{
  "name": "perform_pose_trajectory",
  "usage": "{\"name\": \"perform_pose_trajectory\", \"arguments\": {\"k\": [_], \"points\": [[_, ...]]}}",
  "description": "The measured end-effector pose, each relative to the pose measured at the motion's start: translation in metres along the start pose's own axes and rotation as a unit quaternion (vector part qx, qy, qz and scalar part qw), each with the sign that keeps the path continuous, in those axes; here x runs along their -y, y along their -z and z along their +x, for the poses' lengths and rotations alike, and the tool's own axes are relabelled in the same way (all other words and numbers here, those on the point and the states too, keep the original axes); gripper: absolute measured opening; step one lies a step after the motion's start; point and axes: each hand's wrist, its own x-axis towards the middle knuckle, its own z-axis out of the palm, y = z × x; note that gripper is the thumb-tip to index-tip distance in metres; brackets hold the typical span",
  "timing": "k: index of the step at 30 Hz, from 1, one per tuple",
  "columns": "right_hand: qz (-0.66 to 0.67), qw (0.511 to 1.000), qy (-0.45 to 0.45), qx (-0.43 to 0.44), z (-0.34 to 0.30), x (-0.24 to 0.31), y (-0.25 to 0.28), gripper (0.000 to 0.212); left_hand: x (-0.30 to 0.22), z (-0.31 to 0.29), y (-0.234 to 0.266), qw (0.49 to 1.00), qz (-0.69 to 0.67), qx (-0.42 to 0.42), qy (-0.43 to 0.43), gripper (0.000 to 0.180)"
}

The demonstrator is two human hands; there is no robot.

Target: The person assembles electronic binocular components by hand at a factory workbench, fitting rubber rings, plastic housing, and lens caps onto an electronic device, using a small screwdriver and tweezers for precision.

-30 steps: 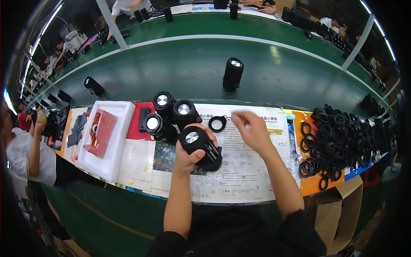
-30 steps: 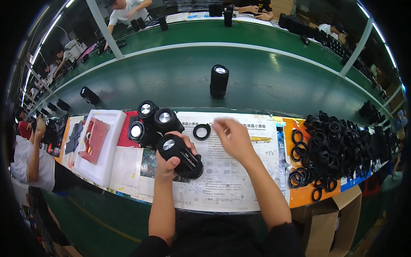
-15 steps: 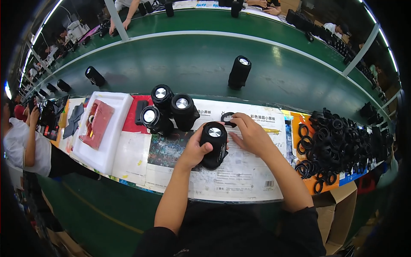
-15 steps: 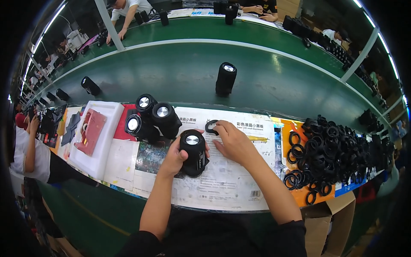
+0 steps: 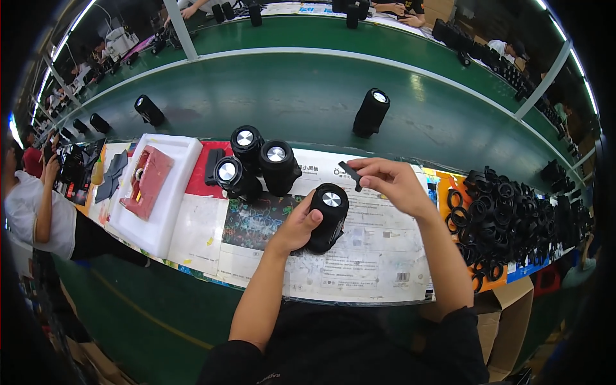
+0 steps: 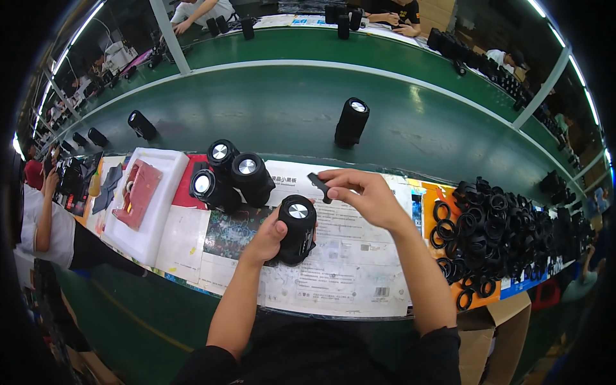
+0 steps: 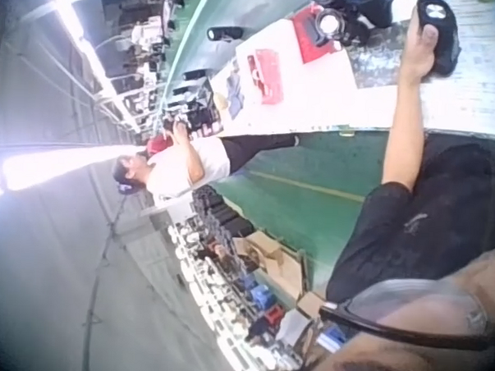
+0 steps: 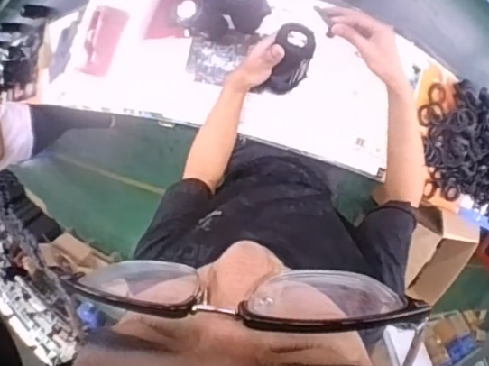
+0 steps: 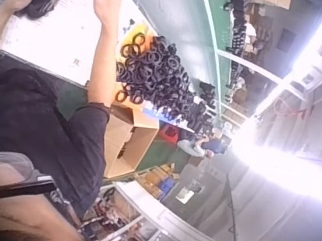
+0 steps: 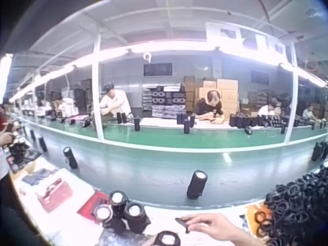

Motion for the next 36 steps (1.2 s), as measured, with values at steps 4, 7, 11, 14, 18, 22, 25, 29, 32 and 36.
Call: {"name": "perform_pose_trajectory", "arguments": {"k": [4, 7, 11, 14, 18, 22, 25, 29, 32, 36], "points": [[-0.01, 0.985, -0.016, 0.173, 0.023, 0.044, -0.002, 0.018, -0.002, 0.001, -0.001, 1.0, 0.0, 0.01, -0.007, 0.105], [-0.103, 0.968, 0.029, 0.226, 0.029, 0.06, -0.003, 0.017, -0.001, 0.001, 0.0, 1.0, 0.005, 0.022, -0.009, 0.104], [-0.18, 0.955, 0.058, 0.23, 0.02, 0.074, -0.002, 0.019, 0.002, 0.0, 0.003, 1.0, 0.008, 0.014, 0.003, 0.105], [-0.231, 0.946, 0.103, 0.203, 0.007, 0.075, -0.014, 0.018, -0.002, 0.0, 0.001, 1.0, 0.015, 0.013, -0.007, 0.106], [-0.264, 0.937, 0.141, 0.182, 0.001, 0.068, -0.016, 0.018, -0.005, 0.0, 0.002, 0.999, 0.023, 0.027, 0.001, 0.107], [-0.265, 0.94, 0.132, 0.171, 0.001, 0.074, -0.023, 0.037, -0.004, 0.001, 0.001, 0.999, 0.036, 0.024, -0.013, 0.109], [-0.313, 0.896, 0.229, 0.215, 0.002, 0.062, -0.02, 0.053, -0.005, 0.0, 0.002, 0.999, 0.04, 0.014, -0.011, 0.109], [-0.335, 0.889, 0.241, 0.199, -0.006, 0.065, -0.026, 0.064, -0.017, 0.001, 0.001, 0.999, 0.019, 0.026, 0.01, 0.107], [-0.357, 0.883, 0.233, 0.198, -0.01, 0.07, -0.035, 0.067, -0.027, -0.002, -0.01, 0.995, 0.095, -0.021, -0.029, 0.09], [-0.293, 0.92, 0.149, 0.214, -0.011, 0.084, -0.025, 0.055, -0.043, -0.006, -0.023, 0.99, 0.138, -0.025, -0.018, 0.075]]}}
